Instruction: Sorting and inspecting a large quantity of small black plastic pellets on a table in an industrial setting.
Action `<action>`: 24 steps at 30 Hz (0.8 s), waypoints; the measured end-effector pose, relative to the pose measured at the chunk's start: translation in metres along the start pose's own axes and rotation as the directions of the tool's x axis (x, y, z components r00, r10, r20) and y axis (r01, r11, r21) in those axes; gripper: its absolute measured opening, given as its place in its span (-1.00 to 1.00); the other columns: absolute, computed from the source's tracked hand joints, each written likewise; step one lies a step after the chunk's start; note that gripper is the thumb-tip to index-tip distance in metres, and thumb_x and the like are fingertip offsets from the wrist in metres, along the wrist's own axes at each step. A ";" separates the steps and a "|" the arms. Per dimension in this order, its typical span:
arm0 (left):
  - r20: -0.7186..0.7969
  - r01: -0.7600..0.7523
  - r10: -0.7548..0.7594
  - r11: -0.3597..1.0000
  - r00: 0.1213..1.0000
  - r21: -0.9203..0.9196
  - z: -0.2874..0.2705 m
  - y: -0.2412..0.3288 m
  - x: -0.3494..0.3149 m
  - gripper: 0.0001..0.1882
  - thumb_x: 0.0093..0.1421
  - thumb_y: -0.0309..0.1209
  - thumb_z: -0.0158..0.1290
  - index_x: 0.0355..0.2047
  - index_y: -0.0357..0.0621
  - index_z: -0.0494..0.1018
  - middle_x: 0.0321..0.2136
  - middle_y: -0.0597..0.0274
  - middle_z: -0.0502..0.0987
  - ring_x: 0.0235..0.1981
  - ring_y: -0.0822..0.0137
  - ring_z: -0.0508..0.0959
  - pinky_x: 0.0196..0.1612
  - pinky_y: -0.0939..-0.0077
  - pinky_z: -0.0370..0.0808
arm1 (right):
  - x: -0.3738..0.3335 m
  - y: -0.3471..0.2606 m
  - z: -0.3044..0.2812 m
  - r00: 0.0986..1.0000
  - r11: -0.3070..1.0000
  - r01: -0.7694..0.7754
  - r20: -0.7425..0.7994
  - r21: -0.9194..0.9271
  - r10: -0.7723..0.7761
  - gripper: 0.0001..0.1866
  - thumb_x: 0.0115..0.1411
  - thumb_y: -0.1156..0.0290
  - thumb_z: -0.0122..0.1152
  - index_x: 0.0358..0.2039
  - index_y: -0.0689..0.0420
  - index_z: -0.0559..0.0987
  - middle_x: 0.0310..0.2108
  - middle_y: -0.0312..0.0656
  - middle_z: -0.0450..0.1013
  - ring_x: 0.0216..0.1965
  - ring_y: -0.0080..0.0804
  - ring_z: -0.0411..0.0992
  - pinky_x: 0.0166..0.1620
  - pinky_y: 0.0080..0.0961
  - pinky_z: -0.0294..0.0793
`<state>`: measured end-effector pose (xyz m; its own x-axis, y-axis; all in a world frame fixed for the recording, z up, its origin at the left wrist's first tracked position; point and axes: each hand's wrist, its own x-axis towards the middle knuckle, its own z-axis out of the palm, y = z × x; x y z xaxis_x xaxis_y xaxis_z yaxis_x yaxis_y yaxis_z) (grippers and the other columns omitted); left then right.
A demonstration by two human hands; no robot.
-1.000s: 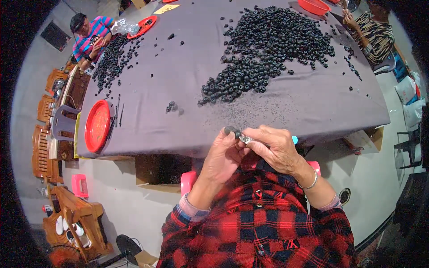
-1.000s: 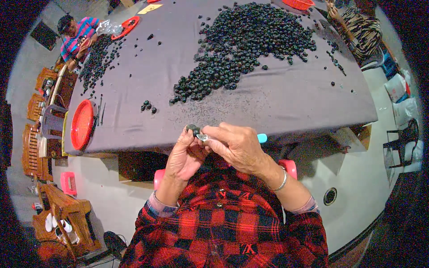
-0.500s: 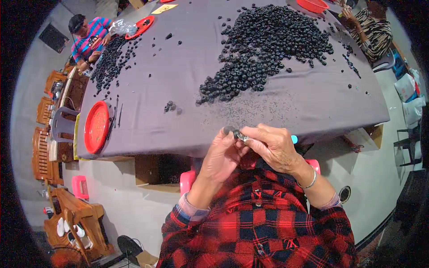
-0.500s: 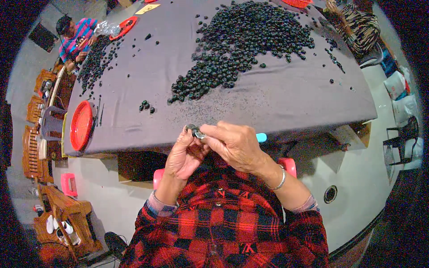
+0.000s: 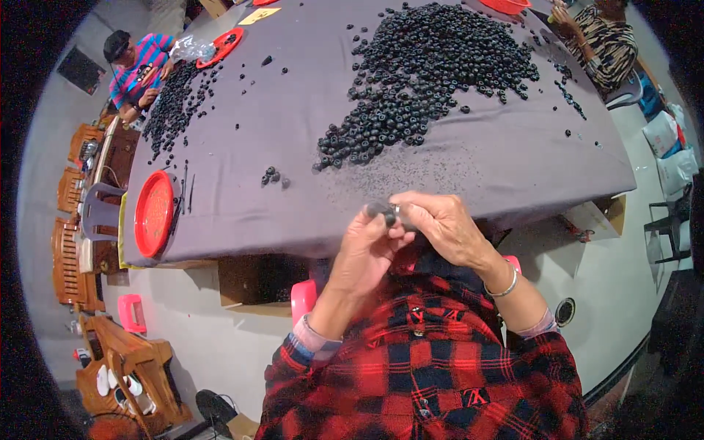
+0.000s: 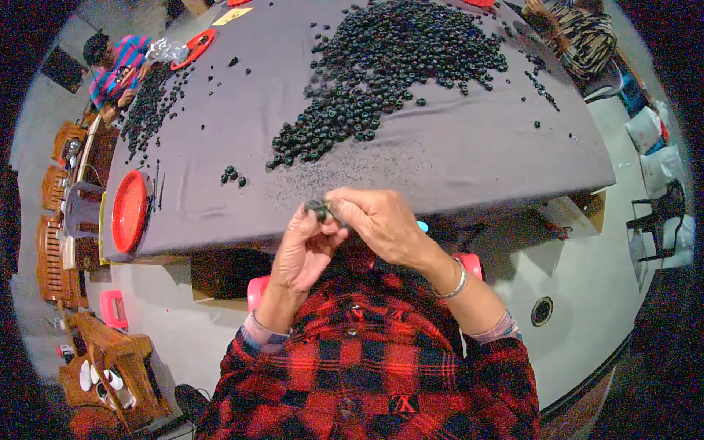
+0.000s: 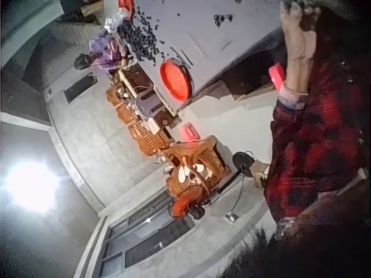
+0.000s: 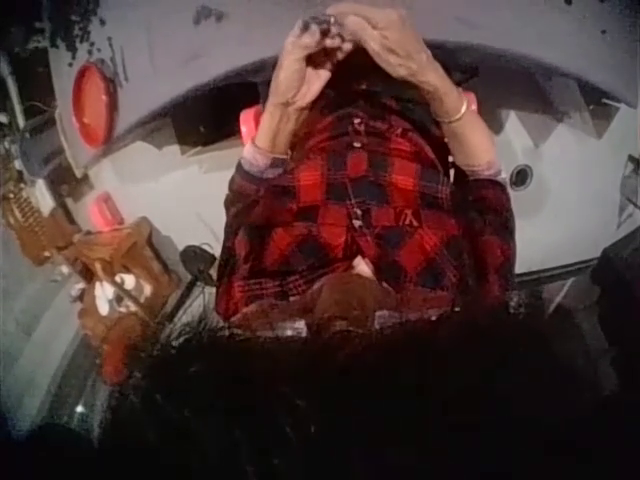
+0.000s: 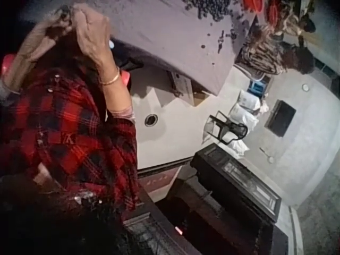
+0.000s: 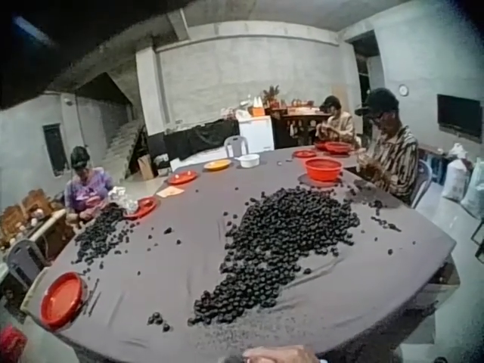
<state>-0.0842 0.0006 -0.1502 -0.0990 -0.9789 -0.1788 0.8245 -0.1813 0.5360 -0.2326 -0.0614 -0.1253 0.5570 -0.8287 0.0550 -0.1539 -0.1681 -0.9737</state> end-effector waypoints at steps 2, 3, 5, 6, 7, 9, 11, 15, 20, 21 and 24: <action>-0.011 -0.004 0.004 0.999 1.000 -0.034 -0.005 0.004 -0.001 -0.89 0.18 -0.37 0.05 -0.32 -0.06 0.38 -0.45 0.35 0.41 -0.40 0.47 0.42 -0.21 0.43 0.52 | 0.002 0.002 -0.007 0.997 0.983 0.071 -0.017 -0.170 -0.075 -0.69 0.27 0.29 -0.02 -0.18 0.27 0.53 -0.35 -0.22 0.52 -0.37 -0.58 0.41 -0.25 -0.57 0.41; -0.013 -0.005 0.004 0.999 1.000 -0.034 -0.008 0.002 -0.002 -0.89 0.18 -0.37 0.05 -0.32 -0.06 0.38 -0.45 0.35 0.41 -0.40 0.47 0.42 -0.21 0.43 0.52 | 0.003 0.005 -0.009 0.997 0.983 0.071 -0.015 -0.169 -0.075 -0.69 0.27 0.29 -0.02 -0.18 0.27 0.53 -0.35 -0.22 0.52 -0.37 -0.58 0.41 -0.25 -0.57 0.41; -0.015 0.039 -0.041 0.996 0.999 -0.084 -0.011 0.000 -0.003 -0.88 0.18 -0.36 0.06 -0.31 -0.05 0.37 -0.45 0.35 0.41 -0.40 0.47 0.41 -0.21 0.44 0.52 | 0.004 0.005 -0.012 0.991 0.990 0.113 -0.062 -0.082 -0.118 -0.68 0.26 0.29 -0.01 -0.18 0.29 0.52 -0.35 -0.28 0.51 -0.37 -0.60 0.38 -0.25 -0.59 0.40; -0.016 0.039 -0.040 0.996 0.999 -0.085 -0.011 0.000 -0.003 -0.88 0.18 -0.36 0.06 -0.31 -0.05 0.37 -0.45 0.35 0.41 -0.40 0.47 0.41 -0.21 0.44 0.52 | 0.001 -0.001 -0.017 1.000 0.998 -0.012 -0.009 -0.056 0.012 -0.71 0.24 0.33 0.00 -0.18 0.29 0.52 -0.31 -0.28 0.50 -0.32 -0.65 0.38 -0.23 -0.64 0.39; -0.005 0.048 -0.049 0.995 0.999 -0.091 -0.011 0.000 -0.002 -0.87 0.17 -0.35 0.07 -0.30 -0.05 0.37 -0.45 0.36 0.41 -0.40 0.48 0.41 -0.22 0.46 0.52 | 0.001 -0.001 -0.016 1.000 0.998 -0.013 -0.009 -0.056 0.012 -0.71 0.24 0.33 0.00 -0.18 0.29 0.52 -0.31 -0.28 0.50 -0.32 -0.65 0.38 -0.23 -0.64 0.39; 0.007 0.056 -0.055 0.994 0.998 -0.097 -0.010 0.001 -0.001 -0.86 0.17 -0.35 0.07 -0.30 -0.05 0.37 -0.45 0.37 0.41 -0.40 0.49 0.41 -0.23 0.47 0.52 | 0.002 0.000 -0.013 0.992 0.992 0.125 0.025 0.027 -0.126 -0.77 0.19 0.40 0.08 -0.22 0.28 0.52 -0.35 -0.31 0.46 -0.39 -0.69 0.33 -0.34 -0.68 0.35; -0.012 0.092 -0.093 0.994 0.996 -0.058 -0.007 0.002 -0.001 -0.85 0.18 -0.34 0.06 -0.28 -0.04 0.36 -0.46 0.39 0.41 -0.42 0.52 0.42 -0.26 0.50 0.51 | 0.002 -0.010 -0.009 0.991 0.992 0.126 0.048 0.026 -0.127 -0.81 0.15 0.45 0.11 -0.27 0.28 0.52 -0.39 -0.31 0.44 -0.40 -0.69 0.33 -0.35 -0.68 0.34; -0.061 0.102 -0.102 0.995 0.993 -0.007 0.000 0.001 -0.004 -0.81 0.18 -0.32 0.06 -0.24 -0.04 0.34 -0.46 0.40 0.40 -0.44 0.55 0.41 -0.29 0.52 0.51 | 0.002 -0.014 -0.004 0.984 0.983 0.155 0.104 -0.102 -0.145 -0.91 0.07 0.54 0.19 -0.42 0.28 0.51 -0.51 -0.32 0.36 -0.47 -0.67 0.31 -0.41 -0.66 0.30; 0.046 0.163 -0.166 0.984 0.985 0.070 -0.016 0.013 -0.004 -0.71 0.13 -0.37 0.09 -0.17 -0.07 0.29 -0.44 0.36 0.41 -0.46 0.50 0.43 -0.32 0.51 0.50 | 0.013 -0.006 0.000 0.983 0.994 0.108 0.146 0.018 -0.110 -0.87 0.06 0.46 0.20 -0.51 0.26 0.50 -0.61 -0.24 0.33 -0.57 -0.62 0.24 -0.50 -0.56 0.24; 0.050 0.160 -0.169 0.977 0.984 0.143 -0.018 0.019 -0.004 -0.76 0.15 -0.39 0.07 -0.21 -0.11 0.29 -0.47 0.32 0.41 -0.48 0.48 0.43 -0.34 0.52 0.49 | 0.021 -0.001 -0.002 0.982 0.993 0.114 0.152 0.015 -0.115 -0.87 0.06 0.46 0.20 -0.51 0.26 0.50 -0.61 -0.24 0.33 -0.57 -0.62 0.24 -0.50 -0.56 0.24; -0.147 -0.023 0.146 0.783 0.978 0.622 -0.033 0.051 -0.004 -0.87 0.11 -0.49 0.07 -0.33 -0.23 0.40 -0.50 0.30 0.47 -0.50 0.49 0.43 -0.37 0.58 0.44 | 0.051 0.010 -0.005 0.998 0.857 0.047 -0.022 -0.512 -0.067 -0.84 0.04 0.40 0.13 -0.52 0.25 0.48 -0.62 -0.06 0.36 -0.59 -0.41 0.31 -0.47 -0.40 0.28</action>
<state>-0.0232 -0.0017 -0.1492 0.1052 -0.9703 -0.2178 0.3014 -0.1776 0.9368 -0.2102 -0.1083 -0.1314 0.5483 -0.8269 0.1250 -0.5243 -0.4563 -0.7190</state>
